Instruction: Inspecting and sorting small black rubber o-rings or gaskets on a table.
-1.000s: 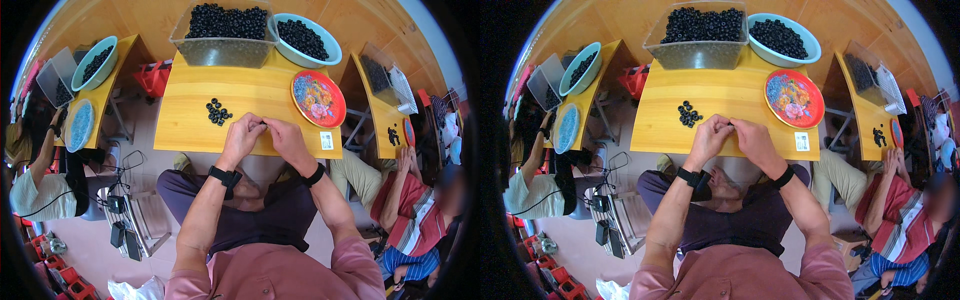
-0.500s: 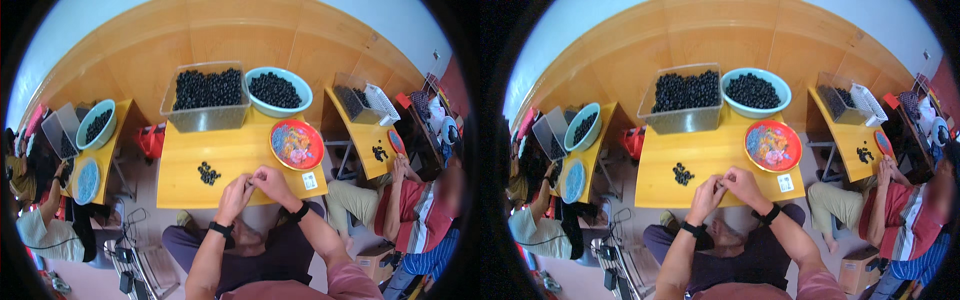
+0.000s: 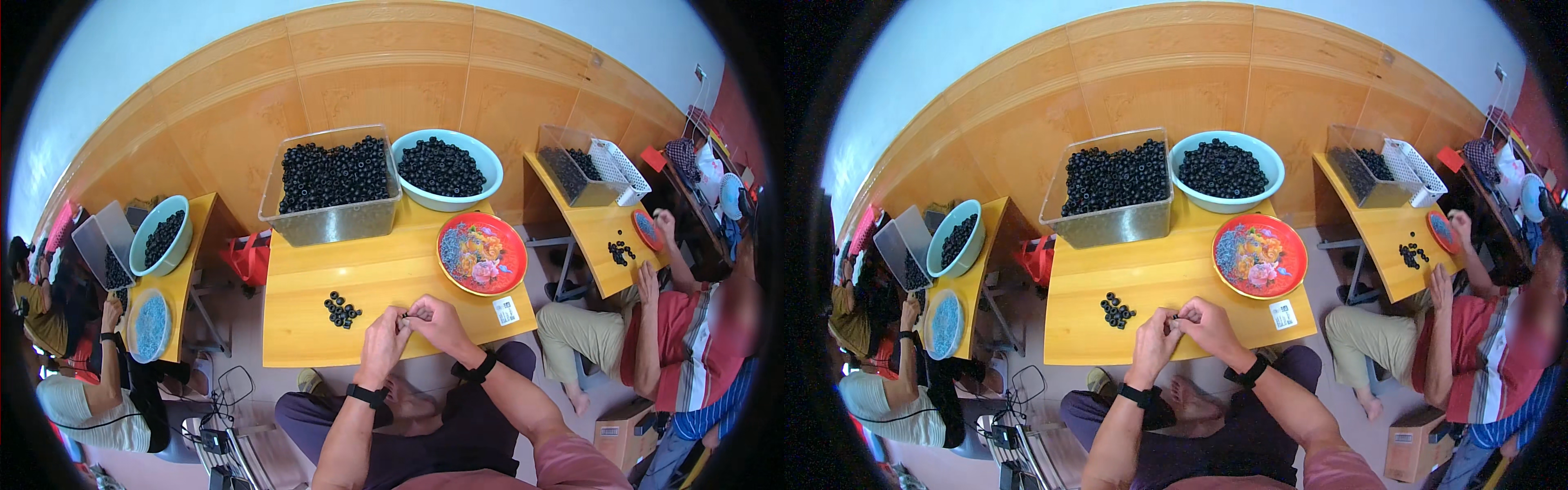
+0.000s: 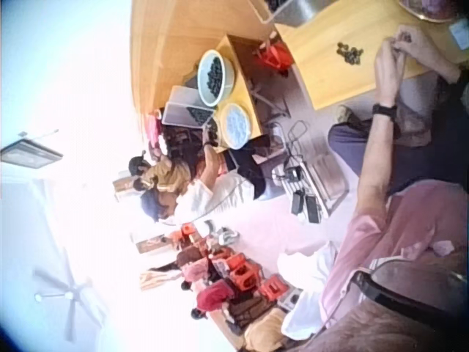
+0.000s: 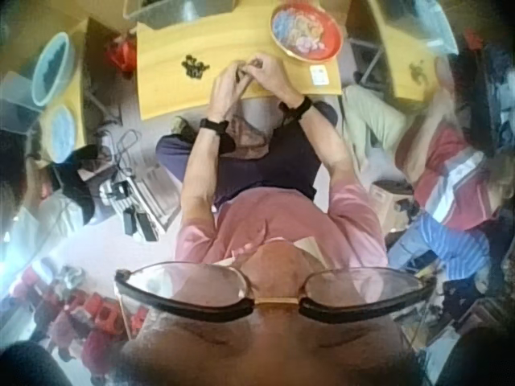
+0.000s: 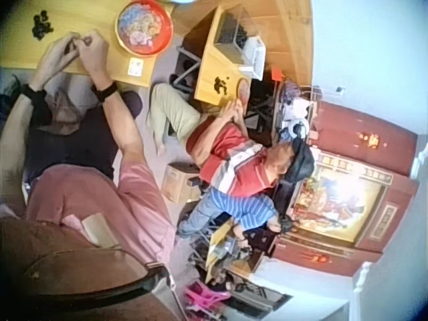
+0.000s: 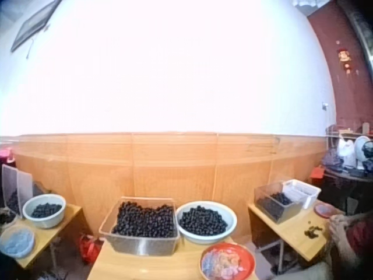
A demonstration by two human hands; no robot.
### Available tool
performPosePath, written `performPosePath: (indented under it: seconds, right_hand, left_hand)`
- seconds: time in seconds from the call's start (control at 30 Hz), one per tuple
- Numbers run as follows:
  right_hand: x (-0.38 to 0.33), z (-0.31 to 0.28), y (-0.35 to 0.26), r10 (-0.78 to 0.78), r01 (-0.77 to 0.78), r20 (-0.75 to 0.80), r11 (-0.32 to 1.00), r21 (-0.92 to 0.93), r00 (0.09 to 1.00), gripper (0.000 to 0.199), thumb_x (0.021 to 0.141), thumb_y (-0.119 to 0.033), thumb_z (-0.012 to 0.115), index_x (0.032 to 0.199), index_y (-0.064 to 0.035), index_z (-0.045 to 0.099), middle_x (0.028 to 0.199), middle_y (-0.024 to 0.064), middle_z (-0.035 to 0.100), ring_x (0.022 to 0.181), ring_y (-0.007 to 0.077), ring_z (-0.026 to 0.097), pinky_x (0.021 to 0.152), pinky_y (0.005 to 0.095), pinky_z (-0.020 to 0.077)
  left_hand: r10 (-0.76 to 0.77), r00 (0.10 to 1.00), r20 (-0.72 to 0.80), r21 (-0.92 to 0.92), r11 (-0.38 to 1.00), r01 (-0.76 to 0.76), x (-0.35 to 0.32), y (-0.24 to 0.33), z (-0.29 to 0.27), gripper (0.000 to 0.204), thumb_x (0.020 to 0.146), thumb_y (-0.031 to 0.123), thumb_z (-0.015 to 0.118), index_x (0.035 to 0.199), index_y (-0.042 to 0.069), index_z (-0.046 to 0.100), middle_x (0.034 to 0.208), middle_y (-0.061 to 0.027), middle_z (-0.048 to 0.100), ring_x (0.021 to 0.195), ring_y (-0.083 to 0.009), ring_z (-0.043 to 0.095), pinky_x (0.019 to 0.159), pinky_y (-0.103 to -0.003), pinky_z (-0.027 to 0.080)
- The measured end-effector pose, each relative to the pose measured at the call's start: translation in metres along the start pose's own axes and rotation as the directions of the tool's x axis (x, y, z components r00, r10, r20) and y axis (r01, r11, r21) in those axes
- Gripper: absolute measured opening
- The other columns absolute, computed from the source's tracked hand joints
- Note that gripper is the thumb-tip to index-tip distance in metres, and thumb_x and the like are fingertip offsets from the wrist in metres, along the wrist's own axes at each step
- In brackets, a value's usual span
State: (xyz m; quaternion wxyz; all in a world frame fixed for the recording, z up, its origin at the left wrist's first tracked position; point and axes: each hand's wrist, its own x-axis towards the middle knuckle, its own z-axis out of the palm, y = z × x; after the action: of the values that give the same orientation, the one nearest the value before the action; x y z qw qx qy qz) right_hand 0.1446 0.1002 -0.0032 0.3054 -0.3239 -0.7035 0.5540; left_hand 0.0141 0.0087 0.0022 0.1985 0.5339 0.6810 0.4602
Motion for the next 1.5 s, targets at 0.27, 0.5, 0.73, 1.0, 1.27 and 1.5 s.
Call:
performPosePath:
  seconds: [0.27,0.5,0.73,1.0,1.27,1.5]
  right_hand:
    - [-0.008,0.009,-0.01,-0.01,0.011,-0.03,1.0,0.015,1.0,0.012,0.086,-0.002,0.075,0.092,-0.0008,0.064,0.079,-0.0003,0.066,0.072,0.0047,0.059,0.065,0.0224,0.0488]
    - [-0.004,0.004,0.0,0.006,-0.006,-0.015,1.0,0.028,1.0,0.013,0.086,-0.005,0.074,0.091,0.0009,0.064,0.078,0.003,0.067,0.073,0.0088,0.063,0.068,0.0259,0.0519]
    - [0.001,-0.009,0.008,-0.004,0.002,0.059,0.999,0.043,0.998,0.015,0.087,-0.005,0.073,0.098,0.0016,0.065,0.084,0.0054,0.069,0.075,0.0104,0.065,0.068,0.026,0.0535]
    - [0.102,-0.121,-0.093,-0.105,0.111,0.041,0.964,-0.243,0.994,0.02,0.08,-0.002,0.068,0.099,0.0008,0.072,0.088,0.0081,0.074,0.082,0.0167,0.07,0.073,0.0308,0.0569]
    - [0.125,-0.041,-0.086,-0.058,0.193,0.336,0.902,-0.387,0.94,0.016,0.086,-0.006,0.068,0.101,-0.0017,0.073,0.084,0.0041,0.073,0.077,0.0125,0.069,0.072,0.0293,0.0557]
    - [0.093,0.055,-0.058,-0.039,0.383,0.538,0.745,-0.546,0.842,0.022,0.077,-0.008,0.072,0.097,0.0007,0.071,0.086,0.0156,0.073,0.084,0.0297,0.072,0.076,0.0386,0.0552]
  left_hand:
    - [0.167,0.985,-0.042,0.065,0.984,-0.164,-0.006,-0.009,-0.001,0.019,0.09,0.009,0.07,0.101,0.002,0.056,0.087,-0.023,0.067,0.082,-0.0442,0.066,0.07,-0.048,0.054]
    - [0.143,0.989,-0.03,0.067,0.988,-0.14,-0.008,-0.01,0.002,0.02,0.089,0.01,0.071,0.1,0.002,0.056,0.087,-0.0228,0.067,0.082,-0.0438,0.067,0.071,-0.048,0.055]
    - [0.049,0.999,-0.002,0.013,0.999,-0.049,-0.01,-0.012,0.006,0.03,0.087,0.014,0.076,0.11,0.002,0.06,0.087,-0.0198,0.069,0.082,-0.0398,0.069,0.073,-0.047,0.055]
    - [0.139,0.99,-0.023,0.078,0.987,-0.137,-0.007,-0.012,0.003,0.023,0.086,0.021,0.076,0.1,0.003,0.069,0.085,-0.0153,0.066,0.078,-0.0341,0.067,0.07,-0.044,0.055]
    - [0.19,0.981,-0.029,0.077,0.979,-0.187,-0.003,-0.016,0.008,0.023,0.088,0.024,0.073,0.081,0.003,0.065,0.08,-0.0147,0.066,0.076,-0.0345,0.066,0.069,-0.044,0.054]
    - [0.234,0.972,-0.016,0.134,0.964,-0.23,-0.01,-0.018,0.01,0.02,0.085,0.02,0.071,0.079,0.003,0.064,0.082,-0.0164,0.069,0.075,-0.0344,0.068,0.069,-0.045,0.054]
